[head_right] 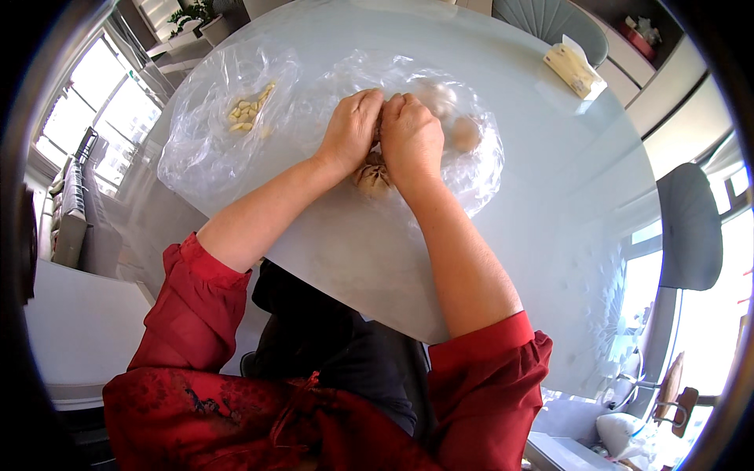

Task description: The person sits at a table and peels garlic cloves by hand. They pick up cloves from a plastic bag, remove the skins, and place the peeled cloves into a separate bag on the table.

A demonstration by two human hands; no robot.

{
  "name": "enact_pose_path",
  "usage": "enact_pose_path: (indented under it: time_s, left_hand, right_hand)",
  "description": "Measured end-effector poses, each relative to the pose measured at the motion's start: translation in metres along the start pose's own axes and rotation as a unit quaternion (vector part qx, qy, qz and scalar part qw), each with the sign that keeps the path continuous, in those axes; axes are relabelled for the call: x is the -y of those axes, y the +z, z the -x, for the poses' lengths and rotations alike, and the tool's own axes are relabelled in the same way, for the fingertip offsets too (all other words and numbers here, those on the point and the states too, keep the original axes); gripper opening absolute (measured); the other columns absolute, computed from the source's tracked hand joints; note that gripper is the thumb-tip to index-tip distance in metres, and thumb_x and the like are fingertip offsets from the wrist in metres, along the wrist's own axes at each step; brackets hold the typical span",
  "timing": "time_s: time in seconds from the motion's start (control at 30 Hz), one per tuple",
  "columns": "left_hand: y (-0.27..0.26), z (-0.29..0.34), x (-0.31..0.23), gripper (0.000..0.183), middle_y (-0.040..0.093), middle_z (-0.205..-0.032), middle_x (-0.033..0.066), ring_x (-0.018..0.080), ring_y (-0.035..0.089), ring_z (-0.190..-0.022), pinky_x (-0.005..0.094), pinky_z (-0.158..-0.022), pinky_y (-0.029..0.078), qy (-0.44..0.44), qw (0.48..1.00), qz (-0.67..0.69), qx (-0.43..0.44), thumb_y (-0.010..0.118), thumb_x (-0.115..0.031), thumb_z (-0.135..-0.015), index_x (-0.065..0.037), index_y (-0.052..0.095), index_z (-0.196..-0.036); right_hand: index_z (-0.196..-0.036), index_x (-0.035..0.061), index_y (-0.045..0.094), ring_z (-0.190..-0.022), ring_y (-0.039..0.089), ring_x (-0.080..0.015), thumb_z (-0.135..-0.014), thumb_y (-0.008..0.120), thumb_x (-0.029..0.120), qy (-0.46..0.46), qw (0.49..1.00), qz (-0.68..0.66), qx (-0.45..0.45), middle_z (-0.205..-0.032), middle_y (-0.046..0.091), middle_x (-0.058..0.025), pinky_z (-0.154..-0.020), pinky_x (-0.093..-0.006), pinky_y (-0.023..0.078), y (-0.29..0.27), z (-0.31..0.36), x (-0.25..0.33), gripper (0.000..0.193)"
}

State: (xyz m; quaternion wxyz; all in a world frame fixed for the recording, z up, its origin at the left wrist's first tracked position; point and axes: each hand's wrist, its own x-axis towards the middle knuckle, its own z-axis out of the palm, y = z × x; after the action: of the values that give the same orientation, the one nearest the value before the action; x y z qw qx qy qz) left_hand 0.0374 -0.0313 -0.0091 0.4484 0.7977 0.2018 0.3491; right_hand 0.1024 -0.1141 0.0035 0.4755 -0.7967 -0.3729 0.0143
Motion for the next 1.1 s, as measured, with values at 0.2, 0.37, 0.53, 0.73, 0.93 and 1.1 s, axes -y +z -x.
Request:
enact_pose_path:
  time_s: [0.2, 0.37, 0.53, 0.73, 0.93, 1.1]
  left_hand:
    - [0.000, 0.002, 0.000, 0.037, 0.055, -0.072, 0.0243, 0.0409, 0.052, -0.068, 0.0451, -0.063, 0.042, 0.015, 1.000, -0.015, -0.001, 0.035, -0.023, -0.093, 0.004, 0.048, -0.073]
    - [0.000, 0.003, 0.001, 0.034, 0.039, -0.057, 0.0088, 0.0146, 0.035, -0.054, 0.0350, -0.052, 0.034, 0.046, 0.998, 0.010, -0.027, 0.038, -0.021, -0.091, 0.002, 0.039, -0.065]
    - [-0.002, -0.002, 0.005, 0.035, 0.046, -0.059, 0.0077, 0.0146, 0.042, -0.056, 0.0326, -0.053, 0.038, 0.043, 0.998, 0.027, -0.040, 0.041, -0.027, -0.092, 0.001, 0.045, -0.070]
    - [-0.003, -0.006, 0.002, 0.041, 0.054, -0.068, 0.0065, 0.0139, 0.050, -0.062, 0.0289, -0.057, 0.043, -0.006, 0.995, 0.076, -0.060, 0.048, -0.040, -0.092, 0.000, 0.049, -0.087]
    - [-0.010, -0.006, -0.002, 0.045, 0.060, -0.070, 0.0103, 0.0189, 0.057, -0.066, 0.0325, -0.063, 0.048, 0.007, 0.996, 0.076, -0.050, 0.051, -0.042, -0.090, 0.003, 0.051, -0.091]
    - [-0.010, -0.004, -0.005, 0.043, 0.056, -0.071, 0.0039, 0.0115, 0.051, -0.064, 0.0265, -0.058, 0.044, 0.010, 0.996, 0.085, -0.019, 0.050, -0.044, -0.091, -0.002, 0.055, -0.084]
  right_hand:
    - [-0.084, -0.0016, 0.062, -0.083, 0.059, -0.0429, -0.091, 0.037, 0.027, -0.006, 1.000, 0.008, 0.006, -0.084, 0.062, -0.0250, -0.078, -0.0461, 0.046, 0.004, -0.005, -0.011, 0.038]
    - [-0.082, -0.0018, 0.062, -0.084, 0.059, -0.0423, -0.091, 0.038, 0.028, 0.017, 1.000, -0.012, 0.014, -0.085, 0.063, -0.0249, -0.078, -0.0461, 0.045, 0.003, -0.004, -0.007, 0.039]
    - [-0.083, -0.0033, 0.058, -0.081, 0.059, -0.0417, -0.092, 0.040, 0.029, 0.017, 0.997, -0.070, 0.011, -0.082, 0.063, -0.0237, -0.076, -0.0448, 0.046, 0.002, 0.000, 0.000, 0.038]
    - [-0.090, -0.0027, 0.054, -0.078, 0.061, -0.0394, -0.093, 0.046, 0.032, -0.008, 0.996, -0.086, 0.037, -0.079, 0.064, -0.0215, -0.071, -0.0442, 0.047, 0.000, -0.003, -0.008, 0.035]
    - [-0.086, -0.0020, 0.055, -0.077, 0.062, -0.0377, -0.092, 0.046, 0.030, -0.030, 0.998, -0.001, 0.049, -0.079, 0.065, -0.0206, -0.070, -0.0427, 0.049, -0.003, 0.002, 0.003, 0.034]
    - [-0.077, -0.0010, 0.057, -0.071, 0.062, -0.0379, -0.091, 0.045, 0.028, -0.036, 0.999, 0.009, 0.028, -0.072, 0.064, -0.0199, -0.067, -0.0438, 0.049, -0.006, 0.001, 0.004, 0.034]
